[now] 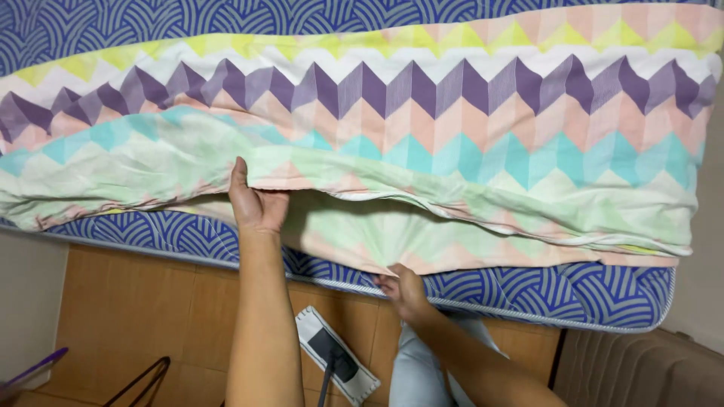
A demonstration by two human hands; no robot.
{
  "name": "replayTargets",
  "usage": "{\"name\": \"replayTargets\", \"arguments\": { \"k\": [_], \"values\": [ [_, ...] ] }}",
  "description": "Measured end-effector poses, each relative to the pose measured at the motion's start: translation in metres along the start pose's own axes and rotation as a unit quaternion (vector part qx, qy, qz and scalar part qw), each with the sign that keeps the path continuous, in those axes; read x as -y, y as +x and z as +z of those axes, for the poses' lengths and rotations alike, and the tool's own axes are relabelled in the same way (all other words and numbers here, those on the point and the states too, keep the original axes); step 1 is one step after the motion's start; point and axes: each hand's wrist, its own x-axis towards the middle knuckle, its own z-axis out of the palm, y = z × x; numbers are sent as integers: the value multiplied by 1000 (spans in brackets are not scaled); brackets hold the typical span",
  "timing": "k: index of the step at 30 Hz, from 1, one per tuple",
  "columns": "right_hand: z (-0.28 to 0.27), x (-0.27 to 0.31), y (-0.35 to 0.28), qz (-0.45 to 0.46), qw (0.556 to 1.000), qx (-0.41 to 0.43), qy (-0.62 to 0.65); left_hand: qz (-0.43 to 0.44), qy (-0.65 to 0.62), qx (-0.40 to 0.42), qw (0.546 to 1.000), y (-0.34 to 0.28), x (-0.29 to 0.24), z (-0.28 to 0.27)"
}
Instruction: The person irons a green and white striped towel on a bed, then places it in a wardrobe. They then fold a large, colorful patterned bedsheet on the bed and place it in the same wardrobe.
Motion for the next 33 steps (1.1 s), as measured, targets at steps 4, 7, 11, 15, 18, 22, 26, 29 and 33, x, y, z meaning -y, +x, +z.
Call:
{"name": "replayTargets", "arguments": {
  "k": [4, 7, 11, 15, 18, 22, 26, 29, 33],
  "values": [
    [-39, 15, -5, 49, 968, -43, -241, 1, 42, -36, 998, -23, 21, -40],
    [9, 29, -33, 129, 938, -46, -319, 52, 3, -102, 993, -51, 44, -106],
    [74, 47, -28, 169, 929, 67, -321, 96, -76, -185, 975, -71, 77, -191],
    [116, 45, -18, 188, 949, 58, -247, 95, -83, -214, 969, -81, 70, -178],
    [137, 28, -10, 230, 949, -9, -214, 98, -78, -173, 977, -71, 42, -159],
    [150, -6, 1, 189, 973, 15, -132, 108, -95, -162, 976, -57, -13, -161],
    [163, -52, 38, 114, 988, 85, -56, 106, -146, -116, 977, -19, -84, -221],
    [211, -103, 58, 67, 990, 117, -41, 140, -149, -91, 975, 12, -153, -232],
    [289, -178, 46, 62, 994, 88, -25, 227, -152, -128, 954, 44, -256, -282]
  ]
}}
